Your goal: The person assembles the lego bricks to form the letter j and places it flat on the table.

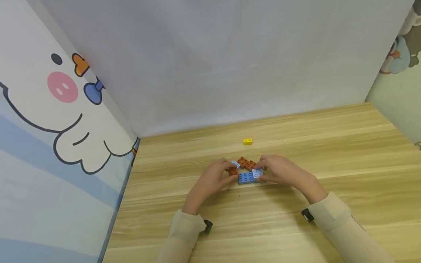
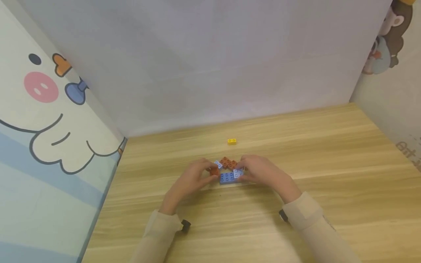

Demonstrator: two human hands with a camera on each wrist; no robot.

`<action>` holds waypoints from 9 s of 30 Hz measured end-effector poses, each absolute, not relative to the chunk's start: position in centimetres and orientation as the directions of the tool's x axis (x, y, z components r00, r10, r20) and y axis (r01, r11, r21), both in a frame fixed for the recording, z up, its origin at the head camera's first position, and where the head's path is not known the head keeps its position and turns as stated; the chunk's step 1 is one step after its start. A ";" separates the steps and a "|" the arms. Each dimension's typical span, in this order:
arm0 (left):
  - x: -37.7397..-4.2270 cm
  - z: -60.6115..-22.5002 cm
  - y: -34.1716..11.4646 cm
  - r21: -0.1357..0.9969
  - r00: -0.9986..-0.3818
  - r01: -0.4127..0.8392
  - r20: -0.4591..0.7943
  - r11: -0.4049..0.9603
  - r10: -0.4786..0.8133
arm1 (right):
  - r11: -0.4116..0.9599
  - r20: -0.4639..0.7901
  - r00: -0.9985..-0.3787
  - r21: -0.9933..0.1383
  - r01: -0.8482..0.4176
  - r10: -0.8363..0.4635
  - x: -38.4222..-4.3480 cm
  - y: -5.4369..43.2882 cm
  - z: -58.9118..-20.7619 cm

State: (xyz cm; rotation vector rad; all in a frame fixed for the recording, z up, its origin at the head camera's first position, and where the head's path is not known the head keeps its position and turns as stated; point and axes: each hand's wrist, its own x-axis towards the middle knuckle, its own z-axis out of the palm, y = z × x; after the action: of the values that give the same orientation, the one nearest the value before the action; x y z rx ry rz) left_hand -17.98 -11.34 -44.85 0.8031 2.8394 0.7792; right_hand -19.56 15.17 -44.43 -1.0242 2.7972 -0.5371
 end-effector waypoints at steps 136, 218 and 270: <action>-18.3 -47.8 -8.5 0.585 -0.794 0.452 -0.081 0.674 0.602 | 0.769 0.010 -0.841 -0.398 -0.500 -0.541 -21.1 18.2 -43.7; -17.8 -47.5 -8.8 0.580 -0.766 0.508 -0.032 0.636 0.641 | 0.631 0.053 -0.730 -0.464 -0.622 -0.681 -18.8 14.0 -42.8; -17.9 -48.0 -9.6 0.591 -0.791 0.454 -0.078 0.667 0.607 | 0.711 -0.038 -0.782 -0.445 -0.544 -0.622 -23.8 13.2 -45.0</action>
State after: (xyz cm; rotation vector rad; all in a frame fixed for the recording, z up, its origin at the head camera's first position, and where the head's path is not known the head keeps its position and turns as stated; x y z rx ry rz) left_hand -17.90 -9.56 -48.00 0.8511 2.6147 0.8209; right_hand -23.81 13.21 -45.01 -0.9409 2.7315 -0.6223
